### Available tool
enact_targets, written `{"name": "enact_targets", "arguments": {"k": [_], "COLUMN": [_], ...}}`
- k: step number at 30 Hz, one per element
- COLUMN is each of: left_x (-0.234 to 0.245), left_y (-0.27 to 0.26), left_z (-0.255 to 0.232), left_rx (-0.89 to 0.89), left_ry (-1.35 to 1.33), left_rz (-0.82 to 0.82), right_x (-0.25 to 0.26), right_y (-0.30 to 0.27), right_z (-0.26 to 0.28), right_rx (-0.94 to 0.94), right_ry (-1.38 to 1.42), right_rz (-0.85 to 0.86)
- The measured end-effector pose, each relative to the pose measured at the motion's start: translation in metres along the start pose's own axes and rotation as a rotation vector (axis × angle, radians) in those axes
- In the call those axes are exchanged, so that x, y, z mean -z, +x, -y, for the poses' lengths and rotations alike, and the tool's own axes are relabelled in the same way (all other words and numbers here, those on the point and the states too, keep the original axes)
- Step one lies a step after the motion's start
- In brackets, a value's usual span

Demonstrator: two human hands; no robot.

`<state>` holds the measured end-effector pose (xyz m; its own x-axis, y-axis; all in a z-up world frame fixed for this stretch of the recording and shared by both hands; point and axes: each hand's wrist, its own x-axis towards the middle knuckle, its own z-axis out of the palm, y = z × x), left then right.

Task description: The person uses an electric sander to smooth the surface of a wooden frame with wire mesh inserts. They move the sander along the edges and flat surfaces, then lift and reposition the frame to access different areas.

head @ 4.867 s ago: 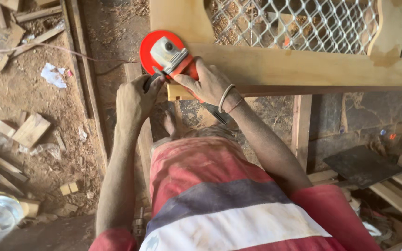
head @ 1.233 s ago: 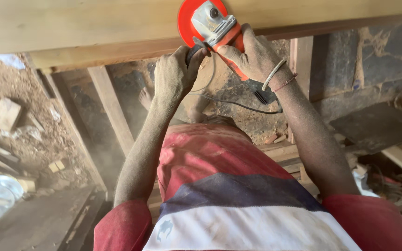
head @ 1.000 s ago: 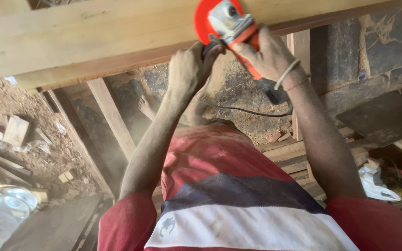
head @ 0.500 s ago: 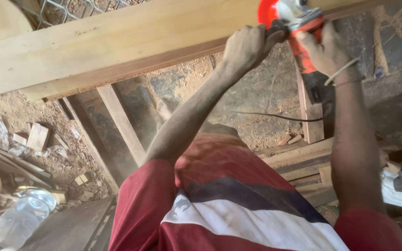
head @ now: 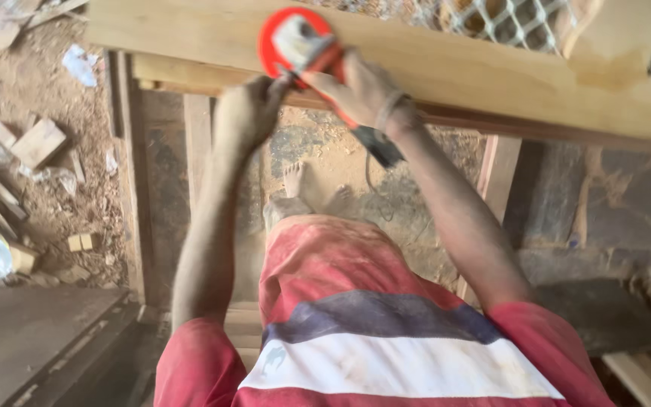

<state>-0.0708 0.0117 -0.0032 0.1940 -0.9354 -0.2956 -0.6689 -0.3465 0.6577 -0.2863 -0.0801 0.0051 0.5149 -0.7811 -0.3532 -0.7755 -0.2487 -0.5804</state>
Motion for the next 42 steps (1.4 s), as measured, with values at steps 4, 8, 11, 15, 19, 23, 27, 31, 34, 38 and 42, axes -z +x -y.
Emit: {"name": "enact_targets", "arguments": {"k": [4, 8, 11, 15, 19, 23, 27, 31, 34, 38, 42], "left_x": [0.062, 0.083, 0.073, 0.039, -0.001, -0.049, -0.104, -0.16, -0.201, -0.252, -0.296], "left_y": [0.001, 0.011, 0.015, 0.015, 0.009, 0.011, 0.009, 0.005, -0.002, -0.011, -0.016], "left_z": [0.067, 0.088, 0.073, 0.024, -0.03, -0.076, -0.125, -0.179, -0.217, -0.266, -0.31], "left_rx": [-0.033, -0.15, -0.138, -0.21, -0.195, -0.274, -0.37, -0.427, -0.486, -0.469, -0.545], "left_ry": [-0.009, 0.01, 0.023, 0.009, 0.085, 0.102, 0.113, 0.119, 0.101, 0.081, 0.1], "left_rz": [-0.098, -0.207, -0.09, -0.007, 0.097, 0.164, 0.177, 0.237, 0.267, 0.374, 0.377], "right_x": [-0.033, -0.047, -0.038, -0.012, 0.012, 0.031, 0.054, 0.077, 0.093, 0.119, 0.141], "right_y": [0.065, 0.09, 0.073, 0.029, -0.021, -0.068, -0.112, -0.159, -0.195, -0.238, -0.275], "right_z": [0.071, 0.09, 0.07, 0.027, -0.017, -0.07, -0.131, -0.195, -0.239, -0.29, -0.332], "right_rx": [0.077, 0.211, 0.142, 0.092, -0.019, -0.08, -0.053, -0.015, -0.17, -0.223, -0.209], "right_ry": [-0.068, -0.049, -0.061, 0.042, 0.029, 0.007, -0.023, 0.042, 0.073, 0.138, 0.163], "right_rz": [0.051, -0.066, -0.094, -0.148, -0.16, -0.205, -0.313, -0.375, -0.285, -0.288, -0.317]}}
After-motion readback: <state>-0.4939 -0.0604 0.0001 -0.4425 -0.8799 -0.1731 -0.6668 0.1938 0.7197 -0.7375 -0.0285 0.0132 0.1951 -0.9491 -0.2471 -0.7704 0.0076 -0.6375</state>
